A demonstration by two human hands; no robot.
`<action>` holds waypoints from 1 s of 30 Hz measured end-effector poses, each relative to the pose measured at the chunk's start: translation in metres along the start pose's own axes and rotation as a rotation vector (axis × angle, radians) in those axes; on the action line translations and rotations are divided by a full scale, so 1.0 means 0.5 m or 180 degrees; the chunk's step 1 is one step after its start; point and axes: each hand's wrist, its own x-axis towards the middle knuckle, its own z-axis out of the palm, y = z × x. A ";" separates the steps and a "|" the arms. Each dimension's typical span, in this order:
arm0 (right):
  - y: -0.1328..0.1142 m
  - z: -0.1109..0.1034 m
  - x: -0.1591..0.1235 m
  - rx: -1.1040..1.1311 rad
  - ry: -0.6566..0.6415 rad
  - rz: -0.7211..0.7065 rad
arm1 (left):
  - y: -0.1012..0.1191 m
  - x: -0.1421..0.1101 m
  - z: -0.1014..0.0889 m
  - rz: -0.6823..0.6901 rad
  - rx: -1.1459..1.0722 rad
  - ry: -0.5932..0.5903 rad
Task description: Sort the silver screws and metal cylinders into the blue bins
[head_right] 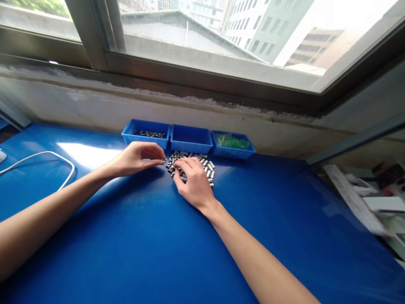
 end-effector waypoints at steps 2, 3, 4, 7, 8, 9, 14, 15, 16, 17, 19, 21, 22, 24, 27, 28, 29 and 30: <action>-0.002 -0.001 0.000 0.0005 -0.0013 0.0012 | 0.005 0.002 -0.002 -0.0082 -0.0153 0.0011; -0.002 -0.001 0.001 0.0008 -0.0013 0.0013 | 0.007 0.003 -0.004 -0.0130 -0.0205 0.0065; -0.003 -0.001 0.001 0.0010 -0.0010 0.0013 | 0.008 0.004 -0.007 -0.0180 -0.0251 0.0160; -0.001 -0.001 0.000 0.0021 -0.0012 0.0010 | 0.009 0.009 -0.018 -0.0254 -0.0362 0.0751; -0.001 0.000 0.000 0.0027 -0.0021 0.0010 | 0.008 0.011 -0.022 -0.0255 -0.0403 0.1016; 0.001 0.000 0.000 0.0033 -0.0034 0.0012 | 0.007 0.012 -0.026 -0.0250 -0.0455 0.1268; 0.003 0.002 -0.002 0.0042 -0.0041 0.0028 | -0.002 0.015 -0.039 -0.0230 -0.0796 0.1781; 0.003 0.002 -0.002 0.0041 -0.0033 0.0031 | -0.003 0.014 -0.038 -0.0222 -0.0832 0.1746; 0.002 0.001 -0.002 0.0043 -0.0021 0.0032 | -0.004 0.013 -0.037 -0.0213 -0.0829 0.1687; 0.002 0.001 -0.002 0.0046 -0.0012 0.0029 | -0.004 0.012 -0.034 -0.0198 -0.0782 0.1620; 0.000 0.001 -0.001 0.0039 0.0012 0.0028 | -0.002 0.010 -0.026 -0.0163 -0.0556 0.1430; 0.000 0.000 0.000 0.0003 0.0074 0.0053 | 0.002 0.007 -0.015 -0.0055 -0.0179 0.1099; 0.000 -0.001 0.000 -0.0020 0.0123 0.0084 | 0.005 0.006 -0.009 0.0048 0.0066 0.0885; -0.001 -0.003 0.001 -0.0050 0.0238 0.0187 | 0.010 0.002 0.004 0.0333 0.0591 0.0407; -0.002 -0.007 0.002 -0.0054 0.0399 0.0361 | 0.011 -0.006 0.023 0.0792 0.1103 -0.0256; -0.002 -0.008 0.002 -0.0050 0.0438 0.0416 | 0.009 -0.008 0.029 0.0896 0.1206 -0.0442; -0.003 -0.009 0.002 -0.0045 0.0471 0.0465 | 0.006 -0.010 0.034 0.0964 0.1293 -0.0591; -0.003 -0.010 0.003 -0.0038 0.0494 0.0508 | 0.003 -0.012 0.038 0.1006 0.1370 -0.0690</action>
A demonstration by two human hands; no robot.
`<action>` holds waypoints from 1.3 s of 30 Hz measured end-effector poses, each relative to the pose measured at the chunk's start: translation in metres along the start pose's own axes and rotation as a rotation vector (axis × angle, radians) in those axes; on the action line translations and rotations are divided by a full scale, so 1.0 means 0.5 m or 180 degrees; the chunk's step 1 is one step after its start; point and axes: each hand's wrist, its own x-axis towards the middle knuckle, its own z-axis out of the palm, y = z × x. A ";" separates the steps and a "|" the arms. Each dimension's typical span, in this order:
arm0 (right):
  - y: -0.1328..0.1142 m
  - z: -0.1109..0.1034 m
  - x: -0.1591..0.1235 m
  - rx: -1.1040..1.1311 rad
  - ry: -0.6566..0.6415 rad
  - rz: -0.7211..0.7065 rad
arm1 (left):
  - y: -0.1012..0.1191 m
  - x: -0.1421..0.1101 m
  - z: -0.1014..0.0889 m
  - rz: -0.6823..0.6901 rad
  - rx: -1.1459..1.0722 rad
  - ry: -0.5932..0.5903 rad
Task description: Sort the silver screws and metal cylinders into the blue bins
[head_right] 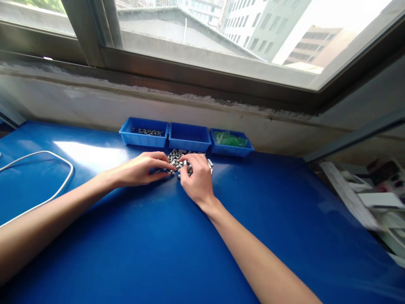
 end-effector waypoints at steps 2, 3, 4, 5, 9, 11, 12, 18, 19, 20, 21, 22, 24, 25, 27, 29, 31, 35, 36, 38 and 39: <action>0.000 0.000 0.000 0.0010 0.0019 0.0058 | -0.003 -0.002 0.006 0.0020 0.0084 -0.0077; 0.000 0.000 0.000 0.0012 0.0021 0.0064 | -0.004 -0.002 0.007 0.0004 0.0095 -0.0073; 0.001 0.000 0.000 0.0013 0.0016 0.0054 | -0.005 -0.002 0.007 -0.0019 0.0091 -0.0062; 0.001 0.001 0.000 0.0015 0.0007 0.0037 | -0.006 -0.002 0.006 -0.0050 0.0082 -0.0053; 0.002 0.003 0.000 0.0043 -0.0034 -0.0045 | -0.005 0.000 0.000 -0.0204 -0.0039 -0.0060; 0.003 0.004 0.000 0.0060 -0.0051 -0.0071 | -0.002 0.002 -0.001 -0.0406 -0.0247 0.0072; 0.004 0.005 0.000 0.0069 -0.0063 -0.0086 | -0.001 0.003 -0.001 -0.0555 -0.0422 0.0200; 0.006 0.008 -0.001 0.0080 -0.0148 -0.0275 | 0.003 0.011 -0.016 -0.1442 -0.1880 0.0737; 0.006 0.008 -0.001 0.0080 -0.0161 -0.0303 | 0.002 0.012 -0.019 -0.1515 -0.2026 0.0785; 0.006 0.008 -0.001 0.0084 -0.0166 -0.0319 | 0.000 0.013 -0.021 -0.1562 -0.2118 0.0841; 0.006 0.008 -0.001 0.0092 -0.0166 -0.0329 | -0.002 0.013 -0.023 -0.1598 -0.2149 0.0884; 0.006 0.008 -0.001 0.0101 -0.0161 -0.0335 | -0.005 0.012 -0.023 -0.1632 -0.2122 0.0898; 0.007 0.009 -0.001 0.0105 -0.0154 -0.0342 | -0.012 0.008 -0.021 -0.1690 -0.1891 0.0879; 0.007 0.009 -0.001 0.0104 -0.0156 -0.0343 | -0.015 0.006 -0.020 -0.1682 -0.1681 0.0903; 0.008 0.009 -0.002 0.0107 -0.0171 -0.0344 | -0.022 0.001 -0.019 -0.1561 -0.1130 0.1090; 0.008 0.009 -0.002 0.0116 -0.0183 -0.0331 | -0.029 -0.004 -0.021 -0.1383 -0.0500 0.1325; 0.008 0.009 -0.002 0.0127 -0.0175 -0.0315 | -0.036 -0.008 -0.025 -0.1219 0.0078 0.1383; 0.007 0.008 -0.002 0.0115 -0.0142 -0.0281 | -0.041 -0.014 -0.020 -0.0898 0.0881 0.0863; 0.007 0.008 -0.001 0.0103 -0.0142 -0.0279 | -0.039 -0.014 -0.016 -0.0831 0.1041 0.0671; 0.006 0.008 -0.001 0.0090 -0.0138 -0.0281 | -0.036 -0.013 -0.008 -0.0782 0.1314 0.0412; 0.006 0.008 0.000 0.0090 -0.0136 -0.0285 | -0.034 -0.013 -0.005 -0.0803 0.1414 0.0368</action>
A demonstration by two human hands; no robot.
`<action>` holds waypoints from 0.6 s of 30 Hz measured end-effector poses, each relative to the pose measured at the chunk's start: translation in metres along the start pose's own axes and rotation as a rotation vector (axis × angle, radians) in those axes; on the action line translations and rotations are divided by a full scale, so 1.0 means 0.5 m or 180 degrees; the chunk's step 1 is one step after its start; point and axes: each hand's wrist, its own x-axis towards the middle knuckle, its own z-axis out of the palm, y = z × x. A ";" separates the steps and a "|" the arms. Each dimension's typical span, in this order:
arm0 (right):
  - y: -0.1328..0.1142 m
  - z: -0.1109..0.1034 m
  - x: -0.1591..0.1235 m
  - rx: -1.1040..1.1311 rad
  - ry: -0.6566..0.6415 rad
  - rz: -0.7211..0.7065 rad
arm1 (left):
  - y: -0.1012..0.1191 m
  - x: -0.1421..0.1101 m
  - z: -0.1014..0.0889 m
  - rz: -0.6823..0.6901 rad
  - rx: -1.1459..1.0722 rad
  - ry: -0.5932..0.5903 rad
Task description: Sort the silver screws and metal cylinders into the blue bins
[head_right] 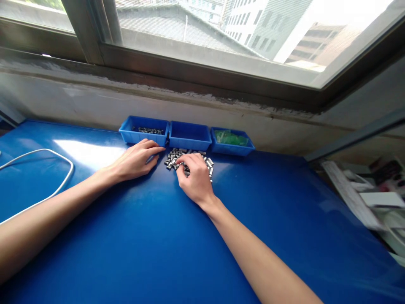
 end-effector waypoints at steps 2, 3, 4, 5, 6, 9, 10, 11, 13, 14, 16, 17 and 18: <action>0.000 0.000 0.000 0.0008 0.0008 -0.0001 | 0.002 -0.001 0.002 -0.0090 0.0104 0.0002; 0.000 0.000 0.000 0.0013 0.0008 0.0001 | 0.002 -0.001 0.002 -0.0134 0.0121 0.0012; 0.000 0.000 0.000 0.0016 0.0008 0.0007 | 0.002 -0.002 0.001 -0.0163 0.0129 0.0009; 0.000 0.000 -0.001 0.0015 0.0007 0.0011 | 0.002 -0.002 0.000 -0.0186 0.0141 -0.0012; 0.000 0.000 -0.001 0.0013 0.0011 0.0017 | 0.003 -0.002 -0.002 -0.0219 0.0166 -0.0046; 0.001 0.001 -0.002 0.0004 0.0019 0.0031 | 0.021 0.007 -0.012 -0.0422 0.0354 -0.0241; 0.001 0.001 -0.002 0.0005 0.0021 0.0034 | 0.032 0.014 -0.017 -0.0510 0.0456 -0.0357; 0.001 0.001 -0.002 0.0009 0.0024 0.0033 | 0.043 0.022 -0.022 -0.0587 0.0565 -0.0513; 0.000 0.001 -0.002 0.0015 0.0043 0.0016 | 0.067 0.042 -0.031 -0.0756 0.0769 -0.0827; -0.001 0.001 -0.001 0.0017 0.0054 0.0001 | 0.078 0.052 -0.034 -0.0793 0.0845 -0.0925; -0.002 0.001 -0.001 0.0015 0.0063 -0.0033 | 0.093 0.071 -0.039 -0.0926 0.0931 -0.0906; -0.002 0.001 -0.002 0.0012 0.0053 -0.0044 | 0.098 0.078 -0.039 -0.0959 0.0947 -0.0864; -0.001 0.001 -0.002 0.0008 0.0036 -0.0049 | 0.101 0.085 -0.038 -0.0982 0.0942 -0.0866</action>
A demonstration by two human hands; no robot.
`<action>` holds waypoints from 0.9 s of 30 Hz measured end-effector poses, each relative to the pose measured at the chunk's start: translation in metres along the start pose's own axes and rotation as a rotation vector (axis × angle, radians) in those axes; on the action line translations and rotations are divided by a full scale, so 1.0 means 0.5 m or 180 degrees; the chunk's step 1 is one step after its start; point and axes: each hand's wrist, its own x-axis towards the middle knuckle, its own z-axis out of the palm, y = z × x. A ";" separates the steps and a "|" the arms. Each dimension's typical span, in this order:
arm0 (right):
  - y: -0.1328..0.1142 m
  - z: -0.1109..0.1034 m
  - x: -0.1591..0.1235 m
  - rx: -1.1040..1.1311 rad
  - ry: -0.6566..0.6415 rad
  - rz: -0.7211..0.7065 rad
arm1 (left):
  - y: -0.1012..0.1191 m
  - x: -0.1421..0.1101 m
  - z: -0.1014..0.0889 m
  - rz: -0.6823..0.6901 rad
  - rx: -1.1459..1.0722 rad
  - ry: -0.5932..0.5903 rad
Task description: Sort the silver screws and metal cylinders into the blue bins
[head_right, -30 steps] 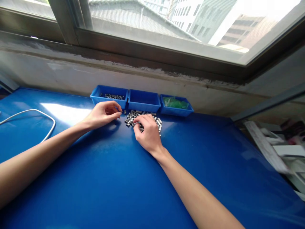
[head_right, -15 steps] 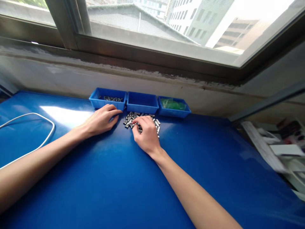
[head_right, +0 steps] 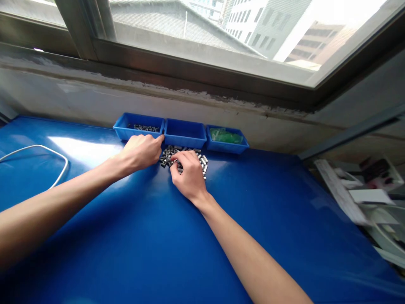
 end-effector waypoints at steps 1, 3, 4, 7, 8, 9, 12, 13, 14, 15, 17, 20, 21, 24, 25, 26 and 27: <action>0.001 0.000 -0.001 -0.0005 -0.0021 -0.0003 | 0.003 0.005 0.000 -0.0018 -0.0023 0.0005; 0.002 0.001 -0.001 -0.0016 -0.0055 -0.0001 | 0.008 0.013 0.003 -0.0039 -0.0055 0.0000; 0.002 0.001 -0.002 -0.0019 -0.0067 0.0000 | 0.009 0.017 0.005 -0.0049 -0.0059 -0.0001; 0.001 0.001 -0.001 -0.0020 -0.0071 -0.0006 | 0.011 0.026 0.012 -0.0055 -0.0027 -0.0017; 0.000 0.001 -0.001 -0.0019 -0.0074 -0.0004 | 0.011 0.029 0.014 -0.0042 -0.0017 -0.0028; -0.001 0.000 -0.001 -0.0014 -0.0076 0.0000 | 0.010 0.030 0.016 -0.0015 -0.0014 -0.0031; -0.001 0.000 0.000 0.0020 -0.0072 -0.0012 | 0.004 0.027 0.018 0.0087 -0.0021 0.0027; -0.001 0.000 0.000 0.0031 -0.0068 -0.0025 | 0.001 0.024 0.018 0.0122 -0.0017 0.0051; 0.000 0.000 0.000 0.0040 -0.0068 -0.0040 | -0.001 0.020 0.017 0.0165 -0.0001 0.0065; 0.000 0.000 0.000 0.0042 -0.0068 -0.0050 | -0.003 0.016 0.015 0.0207 0.0029 0.0069; 0.002 0.000 0.000 0.0036 -0.0071 -0.0068 | -0.007 0.008 0.010 0.0294 0.0101 0.0061; 0.002 0.000 -0.001 0.0024 -0.0071 -0.0076 | -0.011 0.002 0.006 0.0362 0.0136 0.0043; 0.002 0.000 -0.001 0.0025 -0.0075 -0.0067 | -0.013 0.002 0.006 0.0359 0.0105 0.0037; -0.001 -0.001 0.000 0.0054 -0.0063 -0.0056 | -0.020 0.003 0.015 0.0292 -0.0058 0.0104; -0.002 -0.001 0.000 0.0061 -0.0058 -0.0059 | -0.023 0.003 0.020 0.0259 -0.0129 0.0158; -0.002 -0.001 0.000 0.0062 -0.0055 -0.0060 | -0.026 0.004 0.026 0.0227 -0.0205 0.0212; -0.003 -0.001 0.000 0.0059 -0.0064 -0.0063 | -0.029 0.004 0.032 0.0201 -0.0294 0.0249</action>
